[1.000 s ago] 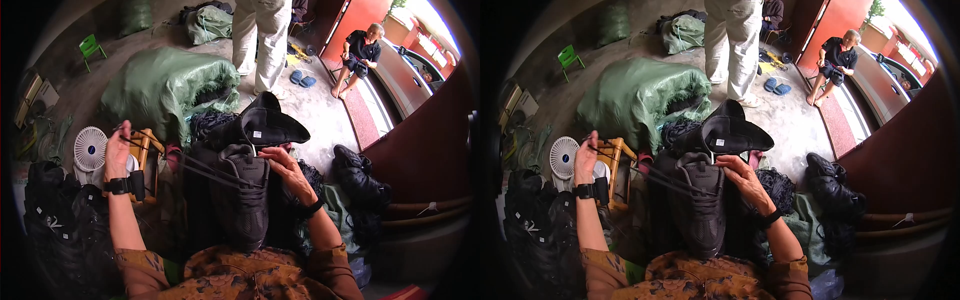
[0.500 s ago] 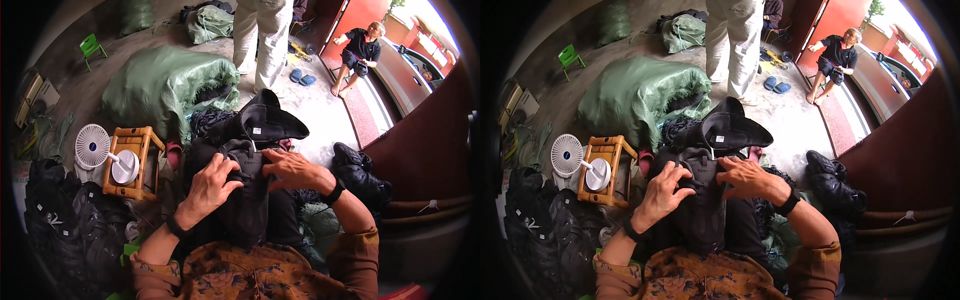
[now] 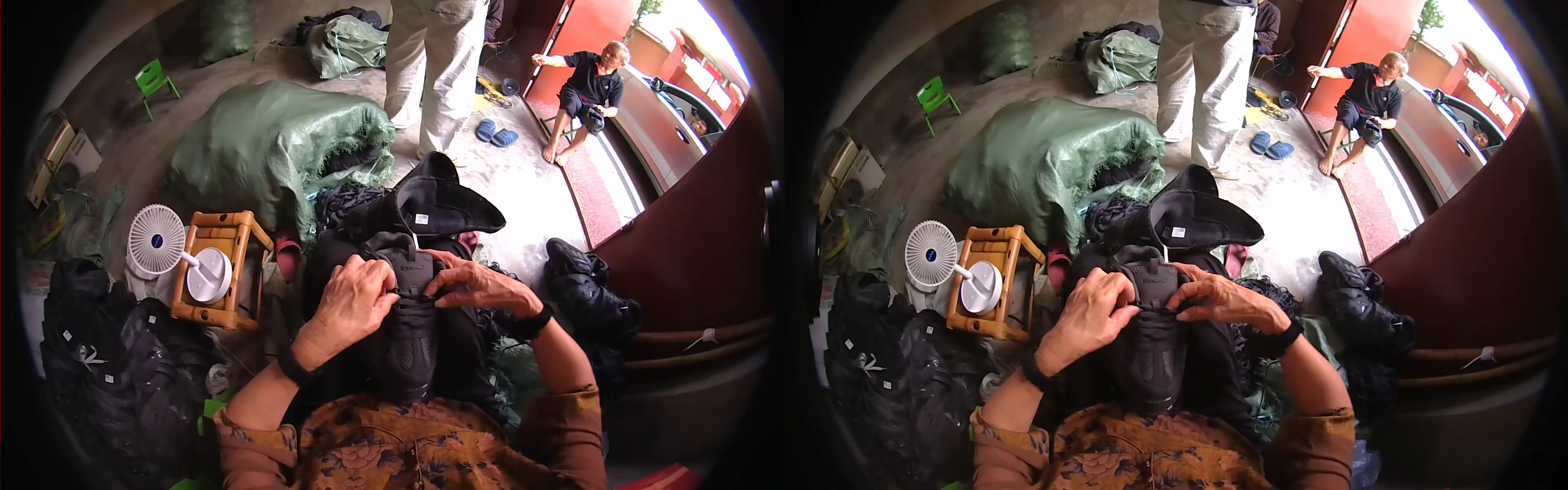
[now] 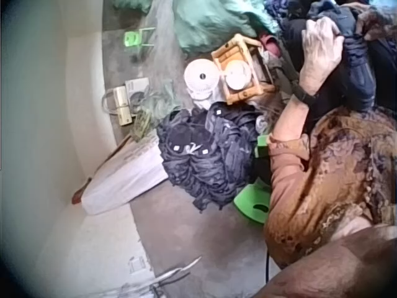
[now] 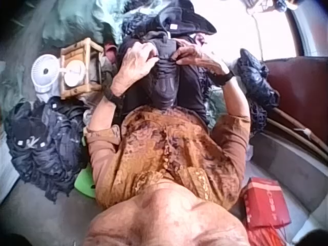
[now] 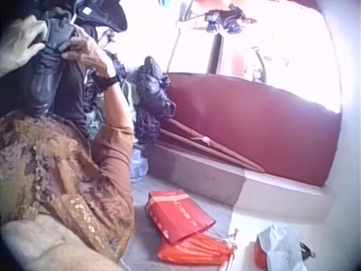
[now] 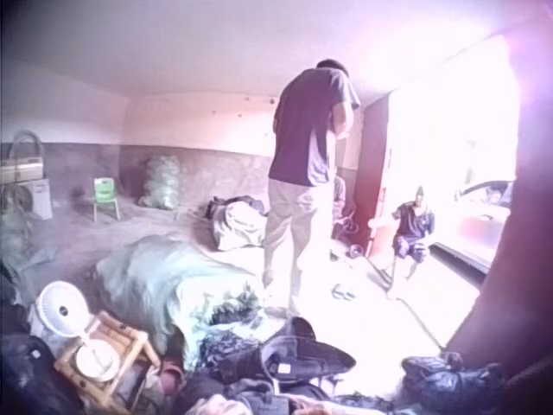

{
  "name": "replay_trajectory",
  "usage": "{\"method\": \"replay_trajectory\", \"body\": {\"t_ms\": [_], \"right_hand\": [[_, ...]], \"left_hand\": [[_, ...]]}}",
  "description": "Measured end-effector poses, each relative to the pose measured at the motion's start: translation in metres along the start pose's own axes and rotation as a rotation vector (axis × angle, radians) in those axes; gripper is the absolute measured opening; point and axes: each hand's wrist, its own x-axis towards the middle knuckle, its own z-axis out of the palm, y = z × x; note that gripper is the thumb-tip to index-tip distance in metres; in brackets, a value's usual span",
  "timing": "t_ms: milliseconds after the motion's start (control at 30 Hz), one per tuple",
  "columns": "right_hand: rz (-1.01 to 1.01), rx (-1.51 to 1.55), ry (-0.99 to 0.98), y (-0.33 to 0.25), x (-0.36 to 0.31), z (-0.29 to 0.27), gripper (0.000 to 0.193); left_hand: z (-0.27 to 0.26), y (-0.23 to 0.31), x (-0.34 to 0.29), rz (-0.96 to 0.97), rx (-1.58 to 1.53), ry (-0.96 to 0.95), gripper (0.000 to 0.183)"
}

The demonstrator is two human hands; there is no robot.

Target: The recorder is threading laces into a black sneaker.

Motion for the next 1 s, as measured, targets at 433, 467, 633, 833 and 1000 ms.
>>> {"method": "replay_trajectory", "body": {"t_ms": [433, 467, 633, 833, 1000], "right_hand": [[0.005, 0.627, 0.216, 0.023, -0.019, 0.014, 0.022], [-0.004, 0.648, 0.210, 0.023, -0.019, 0.014, 0.022], [-0.079, 0.108, 0.160, 0.013, -0.010, 0.006, 0.025], [-0.094, -0.544, 0.142, 0.003, 0.000, -0.001, 0.029], [-0.131, -0.317, 0.113, 0.008, 0.000, 0.003, 0.023]], "left_hand": [[0.001, -0.010, 0.004, -0.040, -0.135, -0.055, 0.019], [0.000, -0.011, 0.004, -0.044, -0.158, -0.057, 0.019], [-0.002, -0.008, 0.001, -0.077, -0.170, -0.071, 0.019], [0.001, -0.004, 0.002, -0.050, -0.158, -0.041, 0.019], [0.003, -0.005, -0.001, -0.002, -0.097, -0.027, 0.019]]}}
